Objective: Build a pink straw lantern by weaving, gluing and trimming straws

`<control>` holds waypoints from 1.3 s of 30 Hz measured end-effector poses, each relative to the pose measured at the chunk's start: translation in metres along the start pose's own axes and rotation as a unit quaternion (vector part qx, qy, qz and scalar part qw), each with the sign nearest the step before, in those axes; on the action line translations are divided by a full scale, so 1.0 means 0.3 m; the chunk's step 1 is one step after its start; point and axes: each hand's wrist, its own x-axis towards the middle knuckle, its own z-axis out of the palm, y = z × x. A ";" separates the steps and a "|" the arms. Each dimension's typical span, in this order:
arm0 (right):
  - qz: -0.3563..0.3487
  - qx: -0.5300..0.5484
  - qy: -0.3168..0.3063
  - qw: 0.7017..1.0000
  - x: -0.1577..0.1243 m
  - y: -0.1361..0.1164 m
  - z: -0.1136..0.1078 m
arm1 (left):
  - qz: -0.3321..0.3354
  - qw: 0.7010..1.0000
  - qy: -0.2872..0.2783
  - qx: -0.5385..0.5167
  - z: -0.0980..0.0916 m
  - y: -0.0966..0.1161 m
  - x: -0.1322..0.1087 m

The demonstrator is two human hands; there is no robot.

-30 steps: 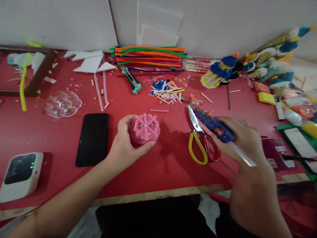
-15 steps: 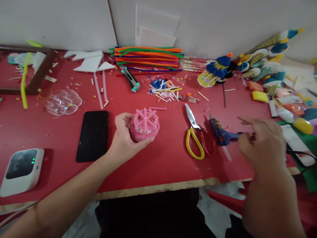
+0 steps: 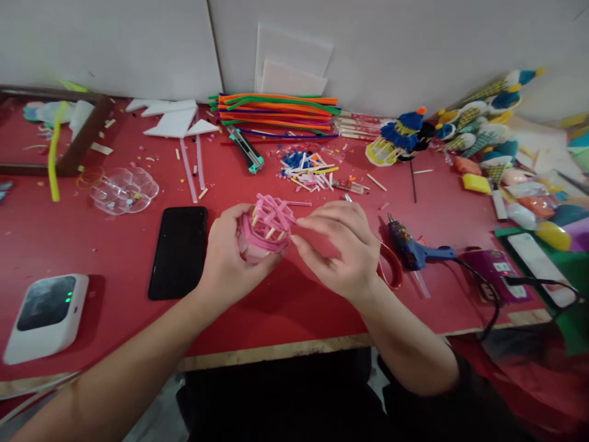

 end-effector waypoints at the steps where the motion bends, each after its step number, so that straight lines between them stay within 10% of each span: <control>1: 0.001 -0.001 0.009 1.000 -0.008 0.003 0.005 | 0.008 1.000 0.004 0.016 0.000 -0.001 -0.001; 8: -0.006 -0.025 0.024 0.999 -0.032 0.008 0.000 | 0.091 0.994 0.030 0.055 0.004 0.005 -0.003; 39: -0.003 0.040 0.027 0.999 -0.050 -0.004 -0.012 | 0.087 0.995 -0.001 0.046 -0.004 0.032 -0.019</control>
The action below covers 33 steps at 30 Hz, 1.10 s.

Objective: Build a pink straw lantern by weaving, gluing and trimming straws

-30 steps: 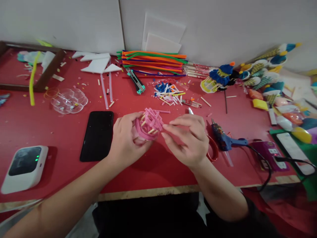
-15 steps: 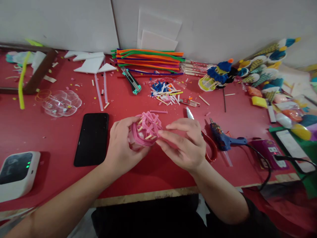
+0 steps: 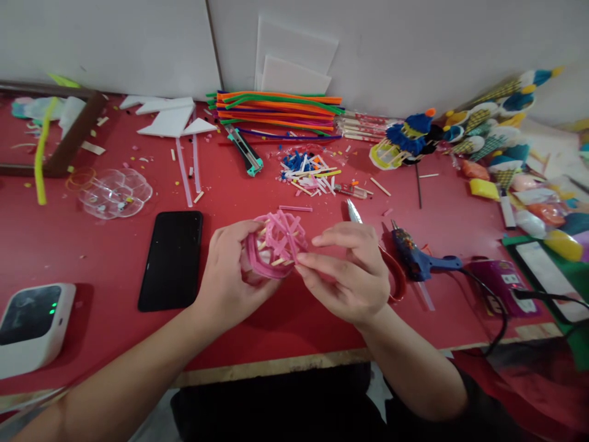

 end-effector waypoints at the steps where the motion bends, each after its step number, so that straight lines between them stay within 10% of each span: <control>1: -0.002 -0.001 -0.001 1.000 0.000 0.000 0.001 | -0.001 1.000 -0.001 0.001 0.000 0.001 0.000; 33: -0.028 -0.113 0.022 0.993 -0.005 -0.022 0.001 | 0.027 0.999 -0.014 -0.045 0.001 -0.006 -0.010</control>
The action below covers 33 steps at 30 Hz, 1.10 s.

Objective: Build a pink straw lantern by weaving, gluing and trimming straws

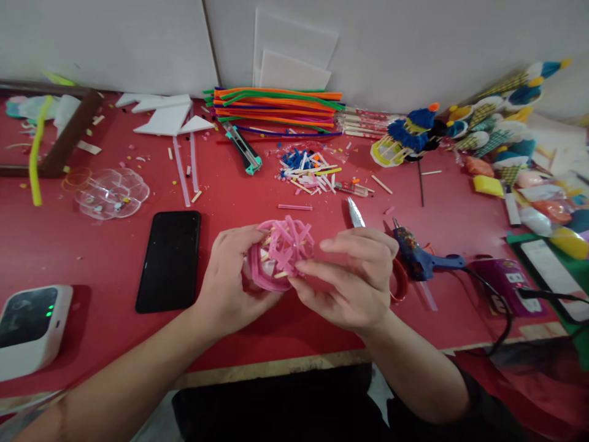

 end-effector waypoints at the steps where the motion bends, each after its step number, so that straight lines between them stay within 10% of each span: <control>1: -0.002 -0.001 0.004 1.000 -0.001 0.000 0.001 | 0.002 1.000 -0.001 0.001 -0.001 0.000 -0.001; 17: -0.033 0.038 0.019 0.999 -0.008 0.004 -0.004 | 0.012 0.999 -0.008 -0.040 0.003 -0.021 -0.013; 33: 0.087 0.110 -0.081 0.987 -0.003 0.010 -0.023 | 0.064 0.997 0.016 -0.040 0.004 -0.046 -0.003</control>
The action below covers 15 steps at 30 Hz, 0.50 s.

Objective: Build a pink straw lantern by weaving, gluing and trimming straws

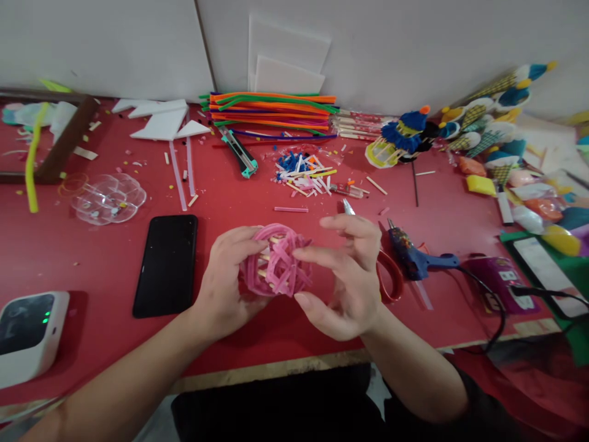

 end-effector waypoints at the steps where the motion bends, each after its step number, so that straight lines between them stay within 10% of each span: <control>1: 0.002 -0.001 0.002 1.000 -0.002 0.002 0.000 | 0.003 1.000 0.003 0.004 0.001 0.000 0.001; 15: 0.042 0.136 0.050 0.989 -0.003 0.008 0.018 | -0.144 0.976 -0.002 -0.164 0.005 0.035 -0.002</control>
